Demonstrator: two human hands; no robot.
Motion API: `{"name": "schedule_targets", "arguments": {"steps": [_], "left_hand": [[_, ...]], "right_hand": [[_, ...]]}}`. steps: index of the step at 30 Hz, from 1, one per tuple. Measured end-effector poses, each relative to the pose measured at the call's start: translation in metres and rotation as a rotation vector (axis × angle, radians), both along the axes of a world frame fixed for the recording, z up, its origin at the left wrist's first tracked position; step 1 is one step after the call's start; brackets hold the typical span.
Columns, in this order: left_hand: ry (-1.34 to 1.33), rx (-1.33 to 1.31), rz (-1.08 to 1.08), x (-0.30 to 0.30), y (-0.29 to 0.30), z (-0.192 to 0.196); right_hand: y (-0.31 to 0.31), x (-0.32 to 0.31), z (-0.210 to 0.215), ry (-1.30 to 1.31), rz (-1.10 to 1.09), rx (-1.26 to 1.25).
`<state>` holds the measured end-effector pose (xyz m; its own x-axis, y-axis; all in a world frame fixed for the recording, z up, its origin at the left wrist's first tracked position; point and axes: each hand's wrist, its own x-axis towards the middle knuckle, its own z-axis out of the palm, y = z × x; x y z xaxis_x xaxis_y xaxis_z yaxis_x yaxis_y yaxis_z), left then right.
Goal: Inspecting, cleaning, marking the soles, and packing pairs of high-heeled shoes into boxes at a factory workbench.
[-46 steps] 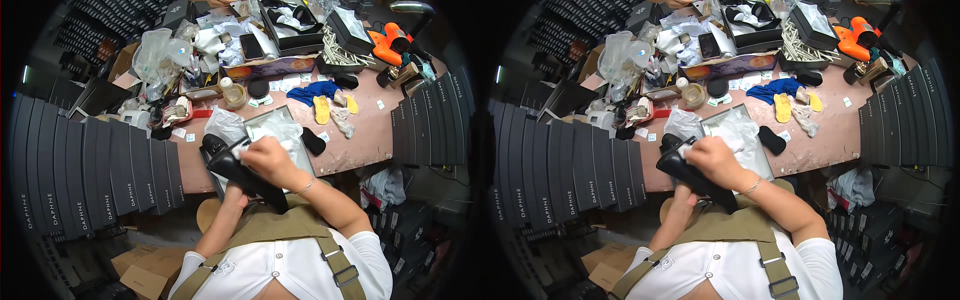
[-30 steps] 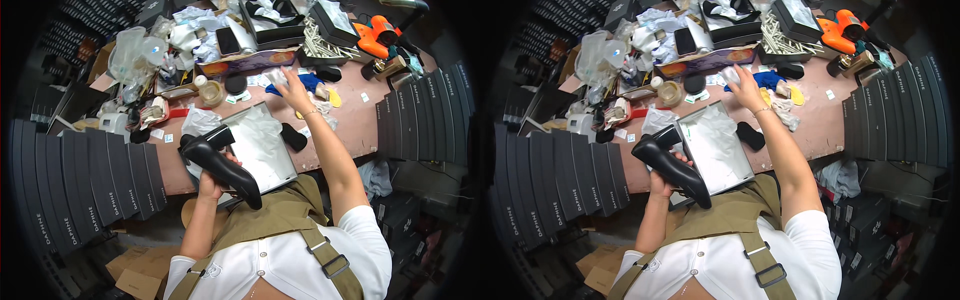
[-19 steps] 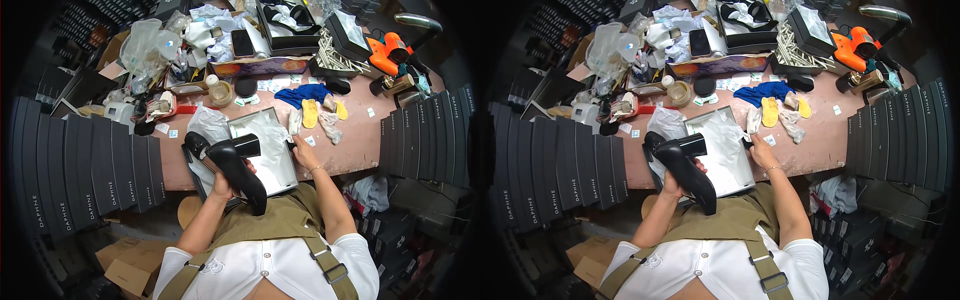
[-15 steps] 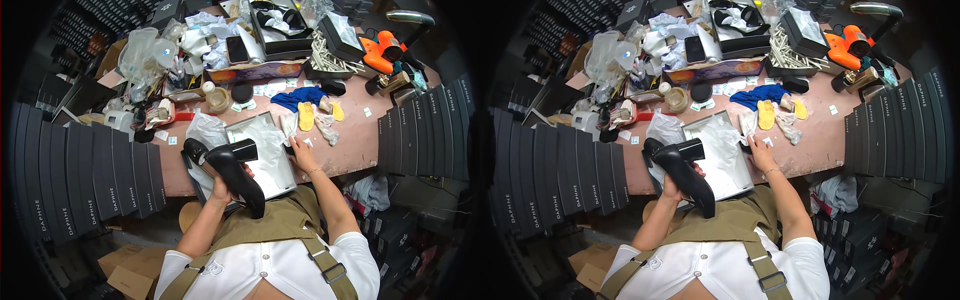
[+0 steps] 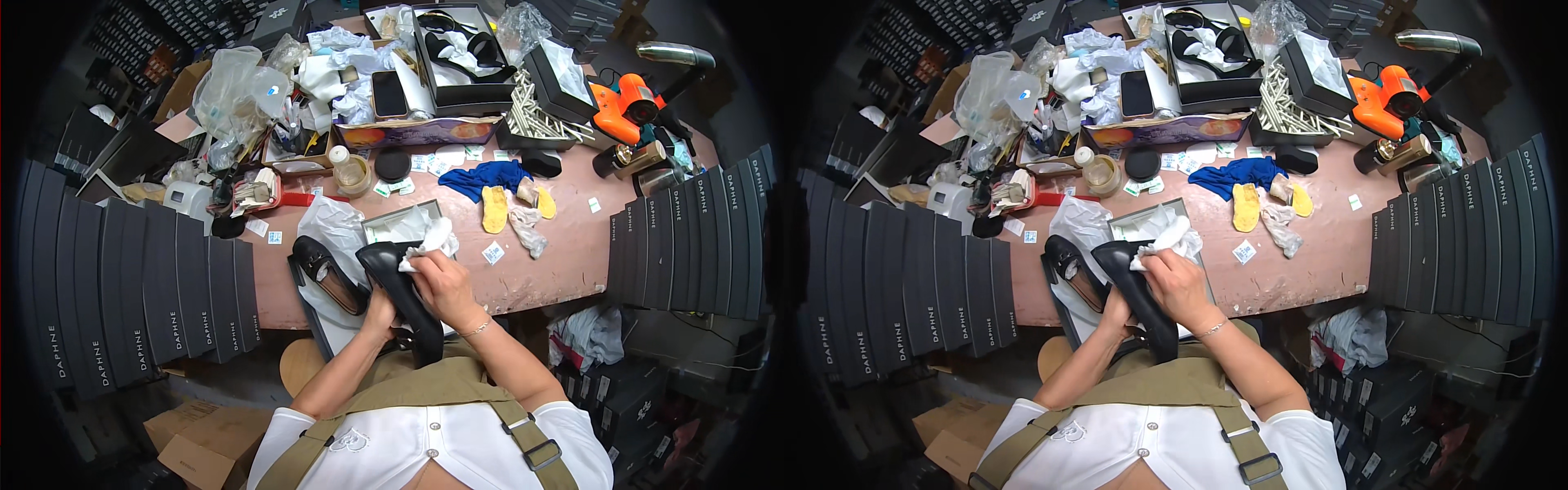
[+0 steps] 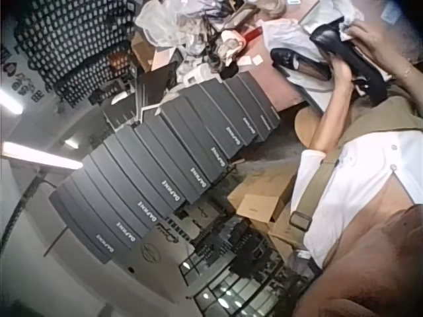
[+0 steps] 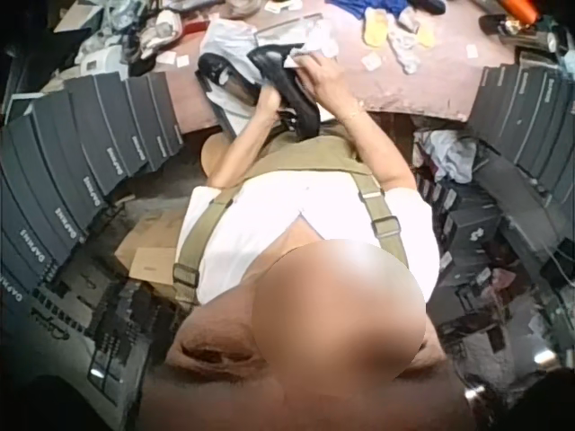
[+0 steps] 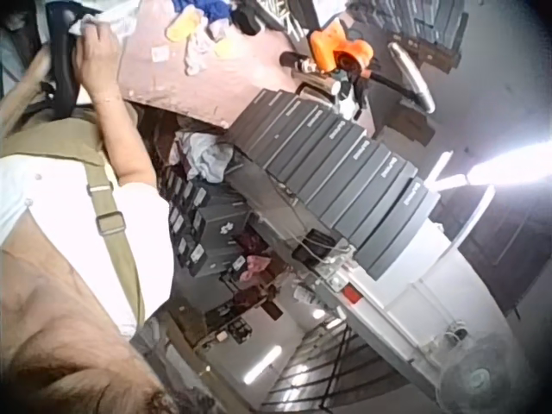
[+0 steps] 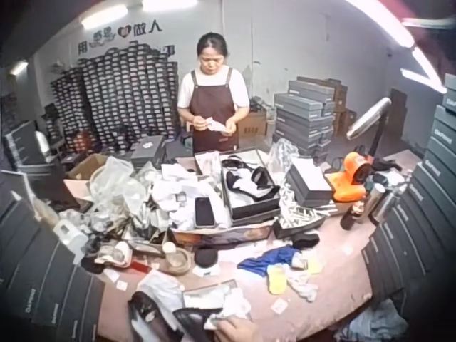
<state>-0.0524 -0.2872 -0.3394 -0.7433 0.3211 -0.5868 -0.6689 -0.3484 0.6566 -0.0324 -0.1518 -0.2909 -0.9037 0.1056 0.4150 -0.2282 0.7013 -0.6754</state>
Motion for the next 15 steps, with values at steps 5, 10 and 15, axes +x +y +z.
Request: {"name": "schedule_targets", "arguments": {"steps": [5, 10, 15], "left_hand": [[-0.002, -0.06, -0.169, 0.002, -0.008, -0.009], [0.089, 0.05, -0.209, -0.003, -0.002, -0.001], [0.271, 0.063, -0.474, -0.005, 0.005, 0.012]], "right_hand": [[0.012, -0.036, -0.011, -0.197, -0.104, -0.03], [0.015, -0.018, 0.017, -0.097, -0.086, -0.113], [0.073, -0.052, 0.006, -0.522, 0.334, -0.349]]}}
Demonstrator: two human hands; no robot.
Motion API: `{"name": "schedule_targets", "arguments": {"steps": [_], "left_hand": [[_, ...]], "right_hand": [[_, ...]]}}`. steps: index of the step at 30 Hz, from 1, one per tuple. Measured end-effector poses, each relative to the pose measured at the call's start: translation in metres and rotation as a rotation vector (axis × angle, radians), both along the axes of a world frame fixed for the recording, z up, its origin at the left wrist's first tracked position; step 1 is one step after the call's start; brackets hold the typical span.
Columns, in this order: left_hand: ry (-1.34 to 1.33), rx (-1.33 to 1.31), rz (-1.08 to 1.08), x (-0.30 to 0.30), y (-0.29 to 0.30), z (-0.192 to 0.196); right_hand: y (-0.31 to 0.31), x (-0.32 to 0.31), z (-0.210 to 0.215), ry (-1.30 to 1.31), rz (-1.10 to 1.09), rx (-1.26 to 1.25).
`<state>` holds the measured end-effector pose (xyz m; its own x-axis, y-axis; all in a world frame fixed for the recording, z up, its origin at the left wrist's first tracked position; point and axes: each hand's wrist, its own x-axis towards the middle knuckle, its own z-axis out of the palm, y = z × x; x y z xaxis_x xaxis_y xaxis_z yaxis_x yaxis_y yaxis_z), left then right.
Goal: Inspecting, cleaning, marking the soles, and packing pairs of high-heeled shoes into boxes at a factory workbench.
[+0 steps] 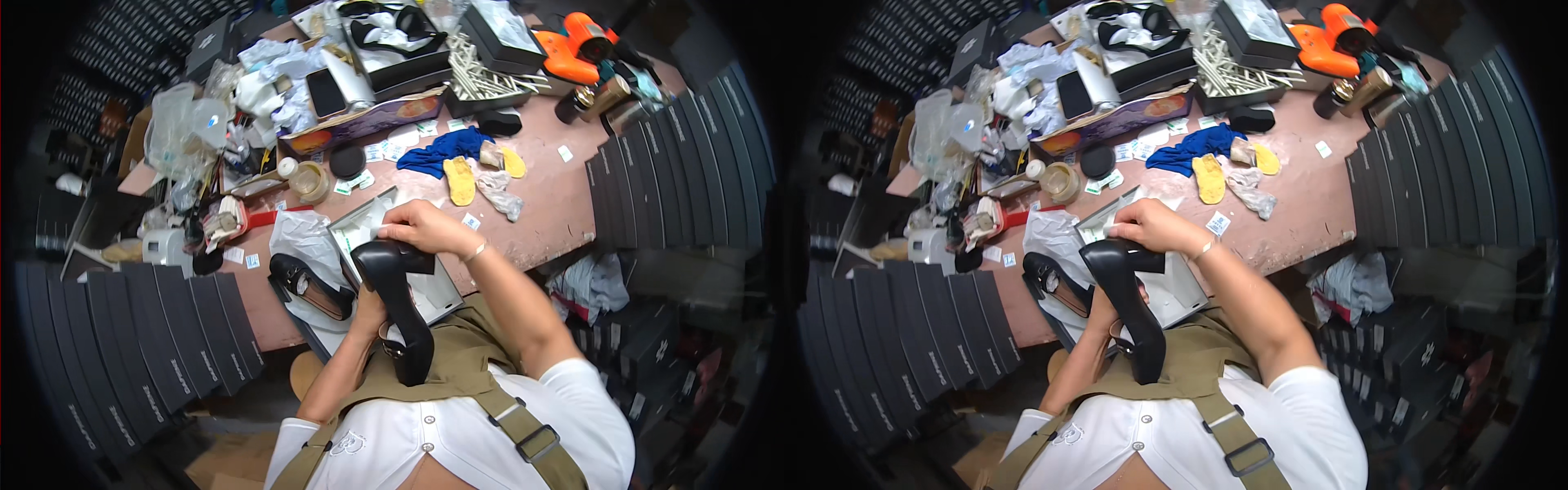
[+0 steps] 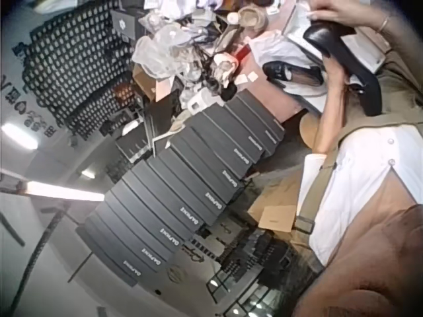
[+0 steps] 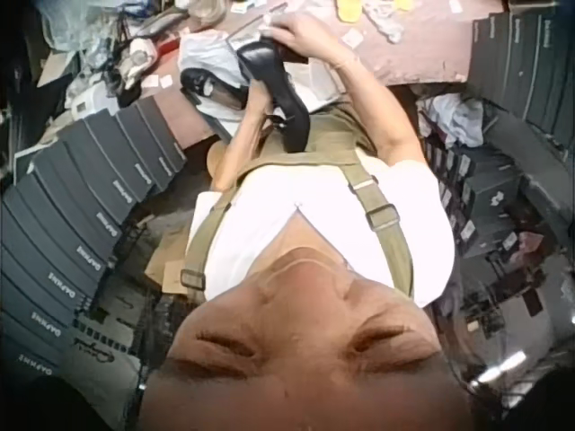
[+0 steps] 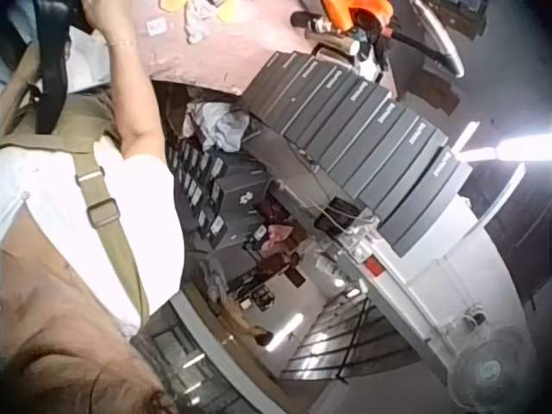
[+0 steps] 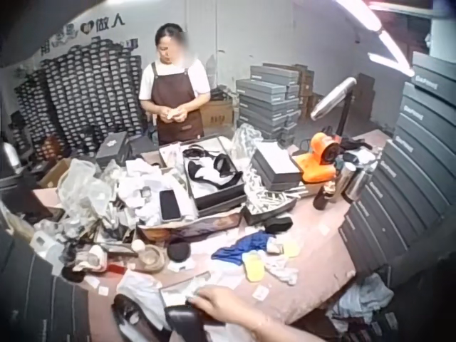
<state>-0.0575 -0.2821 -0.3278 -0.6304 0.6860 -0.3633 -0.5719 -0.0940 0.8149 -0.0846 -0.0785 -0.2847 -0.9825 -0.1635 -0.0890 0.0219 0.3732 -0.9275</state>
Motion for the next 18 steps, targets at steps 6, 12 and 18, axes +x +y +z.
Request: {"name": "schedule_targets", "arguments": {"steps": [6, 12, 18], "left_hand": [[0.217, -0.049, -0.188, -0.024, -0.004, 0.031], [0.236, -0.076, -0.122, -0.025, -0.038, 0.034], [0.398, -0.246, -0.258, -0.017, -0.041, 0.025]], "right_hand": [[0.015, 0.006, 0.02, -0.126, 0.287, -0.184], [0.05, -0.013, -0.013, 0.489, -0.582, 0.25], [0.068, -0.024, -0.174, 0.573, -0.342, 0.825]]}}
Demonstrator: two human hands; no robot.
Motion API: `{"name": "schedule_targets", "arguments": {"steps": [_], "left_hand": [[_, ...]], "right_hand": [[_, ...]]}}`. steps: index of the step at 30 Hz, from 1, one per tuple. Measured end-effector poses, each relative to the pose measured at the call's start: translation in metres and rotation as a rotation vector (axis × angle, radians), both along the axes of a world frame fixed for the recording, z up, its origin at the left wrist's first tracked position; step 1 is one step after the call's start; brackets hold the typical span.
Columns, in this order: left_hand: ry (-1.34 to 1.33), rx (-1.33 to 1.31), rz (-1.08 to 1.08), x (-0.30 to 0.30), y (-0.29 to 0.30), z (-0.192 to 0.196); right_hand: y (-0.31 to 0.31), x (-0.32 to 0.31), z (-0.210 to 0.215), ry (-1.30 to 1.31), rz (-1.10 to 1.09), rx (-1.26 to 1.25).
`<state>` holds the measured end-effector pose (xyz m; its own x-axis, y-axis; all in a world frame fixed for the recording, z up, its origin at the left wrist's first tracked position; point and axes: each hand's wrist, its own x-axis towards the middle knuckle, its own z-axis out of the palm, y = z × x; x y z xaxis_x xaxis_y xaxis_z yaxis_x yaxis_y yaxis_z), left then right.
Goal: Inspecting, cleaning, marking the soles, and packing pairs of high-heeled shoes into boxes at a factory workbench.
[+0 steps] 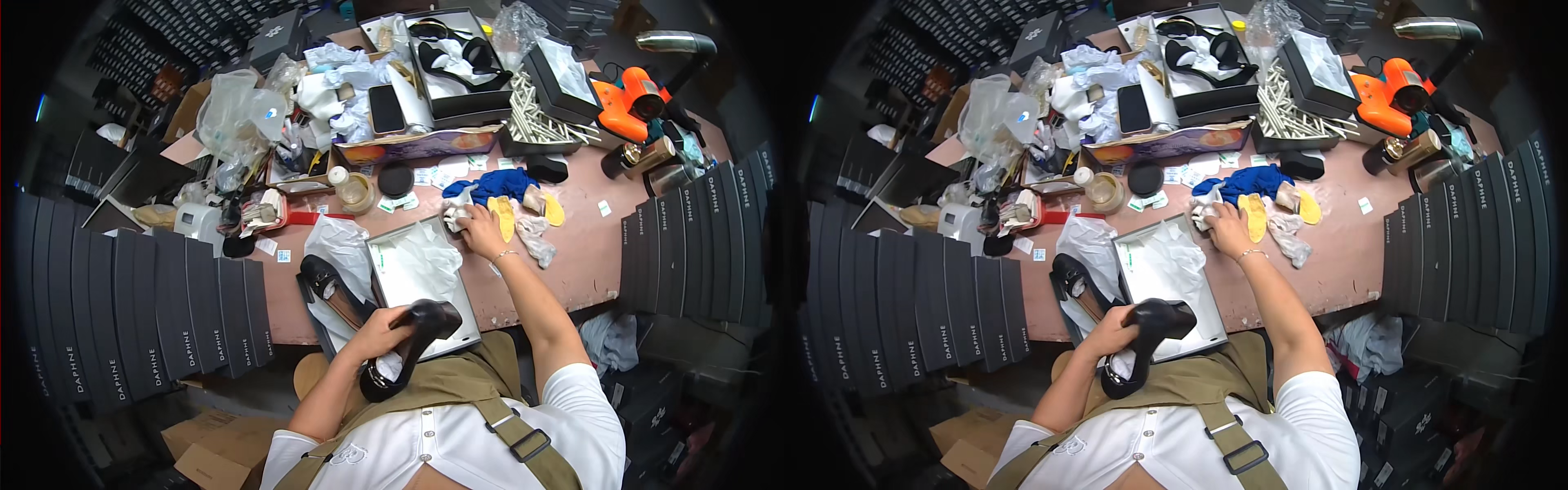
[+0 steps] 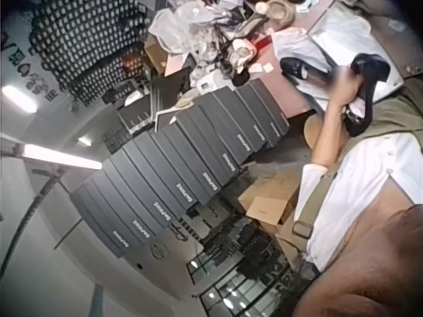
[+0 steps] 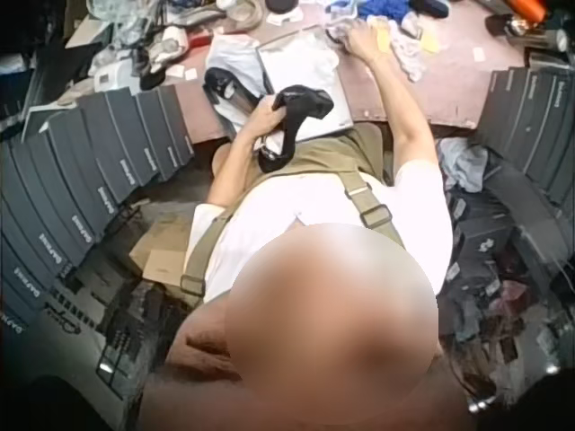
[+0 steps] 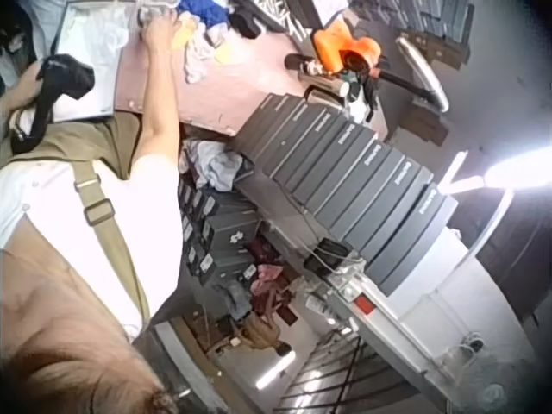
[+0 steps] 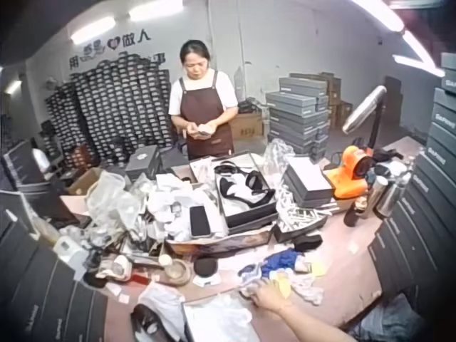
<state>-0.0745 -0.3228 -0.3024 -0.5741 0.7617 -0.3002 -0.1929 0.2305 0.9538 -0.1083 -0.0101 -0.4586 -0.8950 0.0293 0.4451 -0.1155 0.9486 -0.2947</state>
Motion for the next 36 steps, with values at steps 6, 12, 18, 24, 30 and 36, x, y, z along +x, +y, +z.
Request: {"name": "schedule_targets", "arguments": {"steps": [6, 12, 18, 24, 30, 36], "left_hand": [[0.468, -0.344, -0.322, -0.011, -0.002, -0.003], [0.649, -0.511, -0.641, -0.015, 0.011, 0.019], [0.732, -0.219, -0.575, 0.001, -0.01, 0.066], [0.268, -0.057, 0.931, -0.013, -0.123, -0.012], [-0.161, -0.269, 1.001, 0.002, -0.103, -0.118], [-0.132, -0.301, 0.962, 0.003, -0.115, -0.202]], "right_hand": [[-0.002, -0.006, 0.075, -0.23, -0.183, -0.41], [-0.072, 0.057, 0.156, -0.733, 0.723, -0.731], [-0.128, 0.137, 0.139, -1.148, 0.622, -1.191], [-0.13, 0.168, 0.127, -0.884, -0.142, -1.623], [-0.13, 0.116, 0.045, -0.8, -0.095, -0.559], [-0.145, 0.089, 0.089, -0.578, 0.175, -0.571]]}}
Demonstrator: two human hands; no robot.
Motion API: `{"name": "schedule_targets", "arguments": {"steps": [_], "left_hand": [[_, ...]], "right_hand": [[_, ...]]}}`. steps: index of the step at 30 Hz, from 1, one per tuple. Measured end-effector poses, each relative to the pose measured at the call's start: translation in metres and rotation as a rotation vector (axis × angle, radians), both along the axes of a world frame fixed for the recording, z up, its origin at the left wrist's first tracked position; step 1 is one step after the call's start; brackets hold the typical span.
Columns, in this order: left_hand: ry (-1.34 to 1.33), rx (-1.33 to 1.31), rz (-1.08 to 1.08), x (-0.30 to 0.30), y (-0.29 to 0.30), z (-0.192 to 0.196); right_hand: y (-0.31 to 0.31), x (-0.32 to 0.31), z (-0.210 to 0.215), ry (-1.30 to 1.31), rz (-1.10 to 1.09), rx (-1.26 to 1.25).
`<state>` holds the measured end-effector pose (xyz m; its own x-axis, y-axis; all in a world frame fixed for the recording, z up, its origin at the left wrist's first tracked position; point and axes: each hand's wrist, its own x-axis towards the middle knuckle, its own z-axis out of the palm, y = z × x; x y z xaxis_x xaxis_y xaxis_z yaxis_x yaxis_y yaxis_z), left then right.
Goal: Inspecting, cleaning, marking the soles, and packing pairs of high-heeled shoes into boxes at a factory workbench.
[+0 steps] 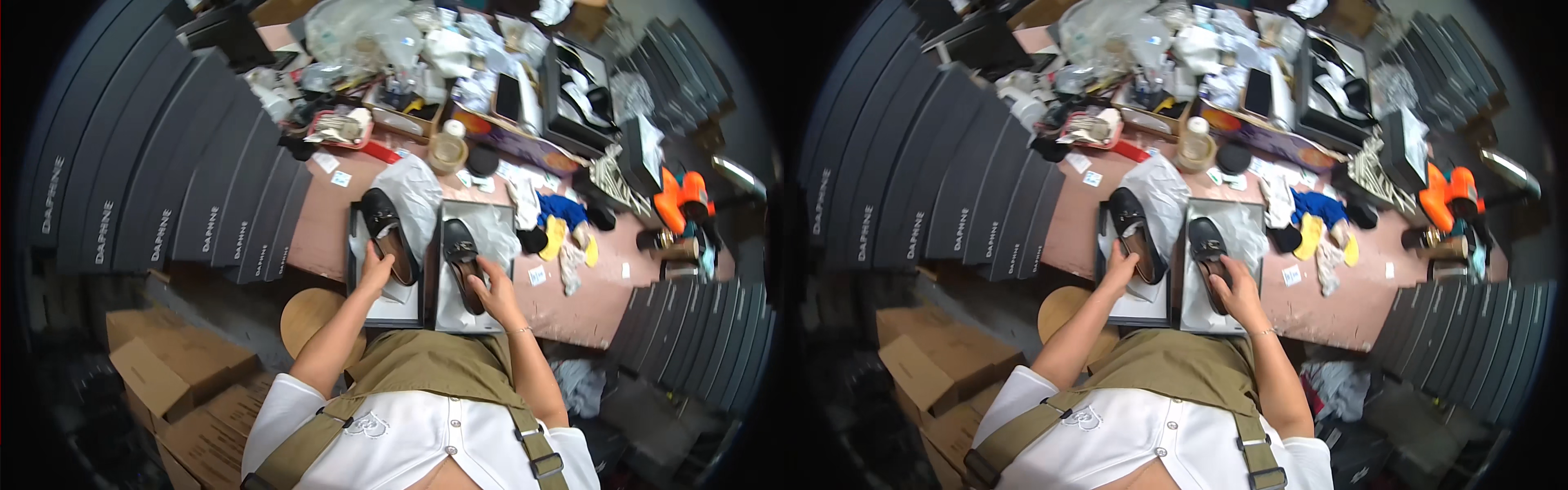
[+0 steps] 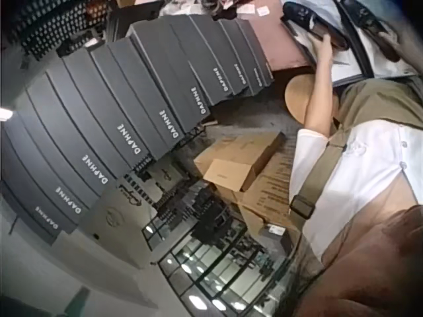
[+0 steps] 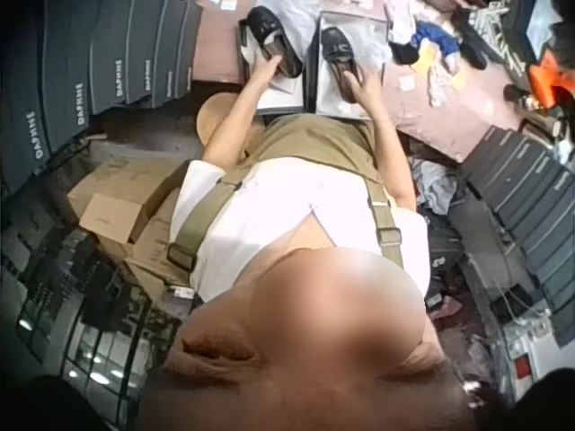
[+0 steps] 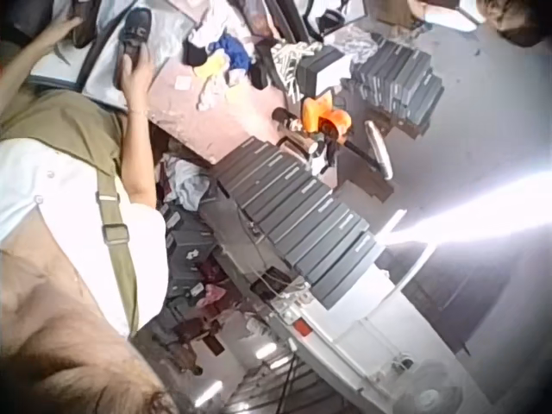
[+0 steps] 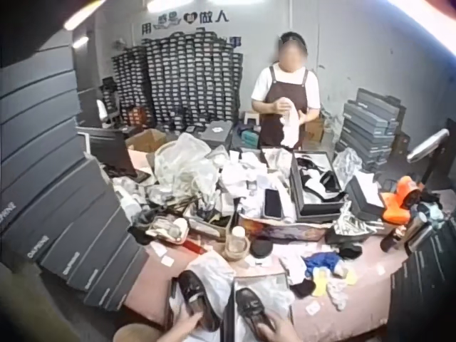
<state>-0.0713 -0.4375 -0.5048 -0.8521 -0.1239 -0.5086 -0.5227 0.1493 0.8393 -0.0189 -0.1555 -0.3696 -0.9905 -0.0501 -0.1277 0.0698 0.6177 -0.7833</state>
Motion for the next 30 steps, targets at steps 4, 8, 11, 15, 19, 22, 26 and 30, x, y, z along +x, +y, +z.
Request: {"name": "schedule_targets", "arguments": {"steps": [4, 8, 11, 15, 19, 22, 26, 30], "left_hand": [[0.021, 0.545, 0.244, 0.006, 0.004, 0.053], [-0.016, 1.005, 0.188, 0.018, -0.012, 0.066], [-0.222, 0.883, 0.274, 0.007, 0.001, 0.025], [-0.338, 0.823, 0.346, -0.004, 0.004, 0.035], [-0.293, 0.882, 0.299, 0.005, -0.006, 0.004], [-0.312, 0.863, 0.273, 0.005, -0.009, 0.008], [-0.291, 0.921, 0.246, 0.006, -0.011, 0.012], [-0.354, 0.879, 0.311, 0.007, -0.009, 0.009]], "right_hand": [[-0.013, -0.038, 0.04, -0.001, 0.068, -0.189], [-0.026, -0.111, 0.087, 0.041, 0.204, -0.179], [-0.042, -0.179, 0.117, 0.157, 0.276, -0.026], [-0.053, -0.283, 0.109, 0.285, 0.293, 0.093], [-0.074, -0.368, 0.079, 0.263, 0.311, 0.29], [-0.087, -0.418, 0.034, 0.28, 0.303, 0.426], [-0.097, -0.449, 0.002, 0.296, 0.304, 0.473], [-0.081, -0.453, 0.007, 0.367, 0.133, 0.293]]}}
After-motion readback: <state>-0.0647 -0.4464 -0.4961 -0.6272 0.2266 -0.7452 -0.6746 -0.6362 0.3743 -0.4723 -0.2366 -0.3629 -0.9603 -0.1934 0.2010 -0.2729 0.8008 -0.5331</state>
